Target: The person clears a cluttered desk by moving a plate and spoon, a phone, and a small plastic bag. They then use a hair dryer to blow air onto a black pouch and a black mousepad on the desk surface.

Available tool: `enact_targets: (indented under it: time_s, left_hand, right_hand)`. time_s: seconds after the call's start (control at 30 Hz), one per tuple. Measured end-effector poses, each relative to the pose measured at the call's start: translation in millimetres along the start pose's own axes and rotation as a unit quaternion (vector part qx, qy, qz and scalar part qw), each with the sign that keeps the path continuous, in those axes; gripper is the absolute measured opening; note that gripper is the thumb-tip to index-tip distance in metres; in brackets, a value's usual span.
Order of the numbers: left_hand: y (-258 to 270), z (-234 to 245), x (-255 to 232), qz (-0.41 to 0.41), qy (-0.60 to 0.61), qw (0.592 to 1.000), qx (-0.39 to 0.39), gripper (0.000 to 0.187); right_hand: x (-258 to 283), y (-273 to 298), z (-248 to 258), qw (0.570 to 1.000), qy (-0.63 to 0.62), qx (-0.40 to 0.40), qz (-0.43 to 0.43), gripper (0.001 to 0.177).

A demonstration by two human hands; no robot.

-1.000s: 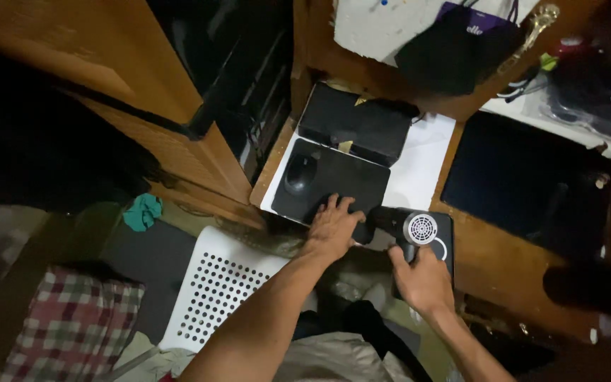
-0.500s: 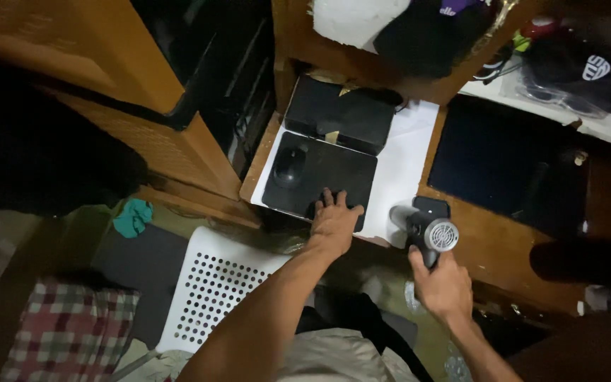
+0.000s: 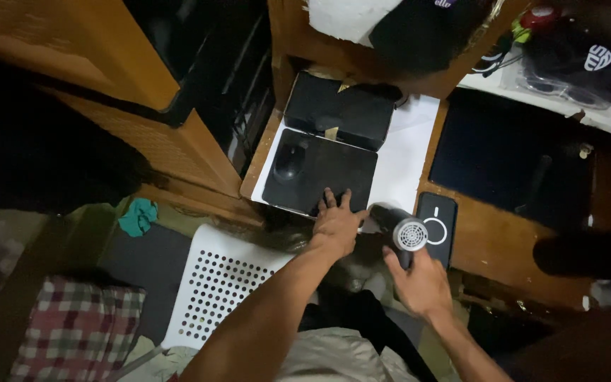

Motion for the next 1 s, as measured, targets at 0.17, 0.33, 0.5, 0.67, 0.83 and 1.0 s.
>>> enact_targets:
  time_s: [0.17,0.33,0.5,0.67,0.83,1.0]
  left_hand:
    - [1.1,18.3,-8.8,0.005,0.003,1.000,0.018,0.082]
    - [-10.5,26.4,-15.9,0.046,0.050,0.995,0.070,0.089]
    - [-26.1,12.0,-8.2,0.024,-0.020,0.999,0.040,0.093]
    - [-29.0,11.6,-7.4,0.026,0.020,0.998,0.056,0.094]
    - [-31.6,10.0,-8.0,0.047,0.022,0.996,0.073,0.094]
    - [-22.8,21.0,-8.7,0.044,0.033,0.995,0.088,0.099]
  right_hand:
    - [-21.4,1.2,1.4,0.999,-0.020,-0.036,0.012,0.056]
    - [-52.8,-9.4,-0.3,0.997,0.000,-0.054,-0.060,0.060]
    - [-55.4,-29.1,8.7,0.989,-0.020,-0.146,-0.001,0.064]
    - [-48.6,-8.2,6.4,0.996,-0.018,-0.064,-0.056,0.059]
    - [-66.1,-1.6,-20.0,0.996,-0.023,-0.086,-0.024,0.055]
    - [-45.0,-10.6,-7.6,0.990,-0.040,-0.134,0.009,0.056]
Point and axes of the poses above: each hand's wrist, its own y-axis away from the middle knuckle, its own z-axis out of the back of the hand, x = y × z, the point moved 1 cm from there along -y, towards the middle knuckle, and after that the axes turned 8 degrees about -z, right-handed, at the moved point
